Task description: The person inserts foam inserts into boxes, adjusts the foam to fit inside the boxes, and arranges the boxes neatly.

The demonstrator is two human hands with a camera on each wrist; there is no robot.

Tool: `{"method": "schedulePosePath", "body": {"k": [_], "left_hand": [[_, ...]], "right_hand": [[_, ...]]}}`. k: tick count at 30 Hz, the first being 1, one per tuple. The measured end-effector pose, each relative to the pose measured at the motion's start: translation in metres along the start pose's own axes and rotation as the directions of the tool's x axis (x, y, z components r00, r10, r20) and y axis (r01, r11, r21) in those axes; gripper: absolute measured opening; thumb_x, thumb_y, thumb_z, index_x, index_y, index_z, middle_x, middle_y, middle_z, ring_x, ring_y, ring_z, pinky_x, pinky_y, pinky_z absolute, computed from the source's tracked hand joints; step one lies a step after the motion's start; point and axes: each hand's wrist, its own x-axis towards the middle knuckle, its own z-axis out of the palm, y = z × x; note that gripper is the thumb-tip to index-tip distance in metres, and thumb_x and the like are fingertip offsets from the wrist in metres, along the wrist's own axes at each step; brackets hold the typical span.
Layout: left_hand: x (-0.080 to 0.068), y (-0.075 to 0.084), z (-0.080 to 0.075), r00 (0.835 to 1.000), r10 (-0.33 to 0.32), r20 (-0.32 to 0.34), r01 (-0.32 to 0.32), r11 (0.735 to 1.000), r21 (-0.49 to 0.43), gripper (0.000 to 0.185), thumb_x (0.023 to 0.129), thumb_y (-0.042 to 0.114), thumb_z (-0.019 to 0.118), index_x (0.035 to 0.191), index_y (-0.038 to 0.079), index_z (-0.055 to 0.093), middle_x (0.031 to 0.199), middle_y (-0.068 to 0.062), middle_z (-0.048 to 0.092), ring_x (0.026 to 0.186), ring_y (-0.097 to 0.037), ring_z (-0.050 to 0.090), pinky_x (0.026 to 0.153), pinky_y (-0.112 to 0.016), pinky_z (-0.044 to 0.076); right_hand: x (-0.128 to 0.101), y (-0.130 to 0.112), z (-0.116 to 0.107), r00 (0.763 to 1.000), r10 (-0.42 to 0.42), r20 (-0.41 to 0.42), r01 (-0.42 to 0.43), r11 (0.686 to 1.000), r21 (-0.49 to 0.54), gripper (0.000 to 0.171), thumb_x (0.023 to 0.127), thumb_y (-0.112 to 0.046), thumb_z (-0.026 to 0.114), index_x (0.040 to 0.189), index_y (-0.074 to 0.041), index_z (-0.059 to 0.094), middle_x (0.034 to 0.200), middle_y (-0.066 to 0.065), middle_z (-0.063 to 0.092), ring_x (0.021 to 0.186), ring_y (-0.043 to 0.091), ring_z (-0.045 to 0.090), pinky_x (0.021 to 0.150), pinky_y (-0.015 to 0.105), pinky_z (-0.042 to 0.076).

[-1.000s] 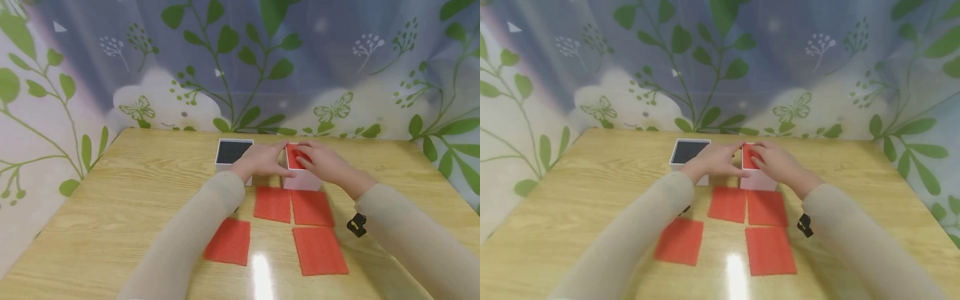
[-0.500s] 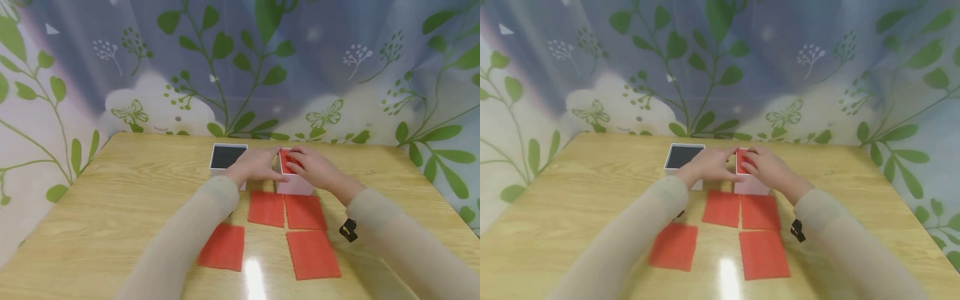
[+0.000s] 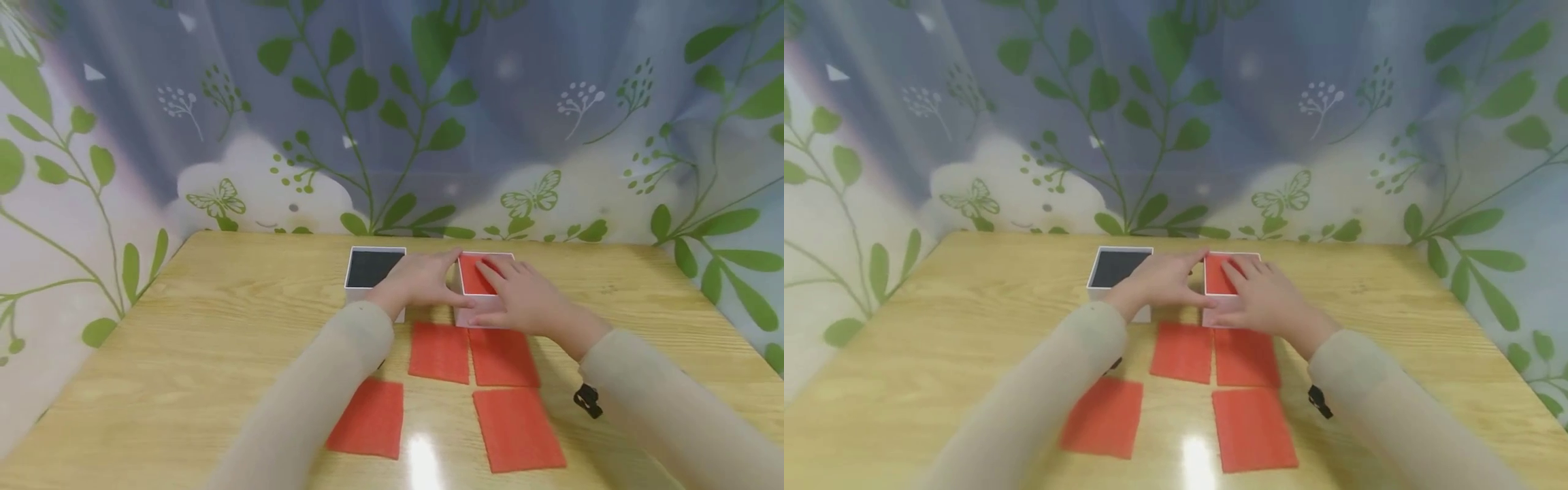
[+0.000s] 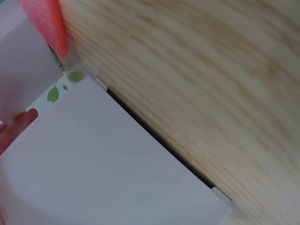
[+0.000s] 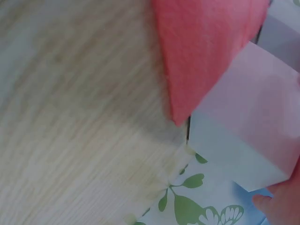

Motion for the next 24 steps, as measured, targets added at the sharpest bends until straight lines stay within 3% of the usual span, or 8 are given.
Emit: {"method": "schedulePosePath", "body": {"k": [12,17,24], "left_hand": [[-0.001,0.002,0.000,1.000,-0.004,0.005,0.004,1.000,0.004,0.100,0.071,0.077,0.053,0.150,0.021,0.023,0.141,0.004,0.044,0.118,-0.014,0.050,0.094,-0.037,0.040],[0.001,0.002,-0.001,1.000,0.003,0.005,-0.003,1.000,0.002,0.102,0.070,0.079,0.051,0.150,0.023,0.021,0.142,0.005,0.042,0.120,-0.013,0.048,0.097,-0.036,0.038],[0.000,0.001,0.001,1.000,-0.002,0.001,0.002,1.000,0.006,0.100,0.072,0.077,0.052,0.150,0.022,0.021,0.140,0.004,0.045,0.117,-0.013,0.050,0.095,-0.036,0.039]], "right_hand": [[0.000,-0.008,0.001,0.999,-0.023,-0.035,0.024,0.999,0.028,0.091,0.078,-0.056,0.066,0.140,0.004,0.037,0.142,0.022,0.034,0.128,0.040,0.033,0.102,0.058,0.024],[-0.002,-0.017,-0.003,0.998,-0.055,-0.033,0.057,0.996,0.064,0.082,0.082,-0.048,0.066,0.141,0.003,0.037,0.144,0.020,0.034,0.129,0.038,0.035,0.099,0.053,0.034],[-0.004,-0.028,-0.002,1.000,-0.008,-0.020,0.010,0.993,0.122,0.079,0.084,-0.042,0.066,0.141,0.003,0.036,0.145,0.019,0.034,0.129,0.036,0.036,0.094,0.050,0.039]]}}
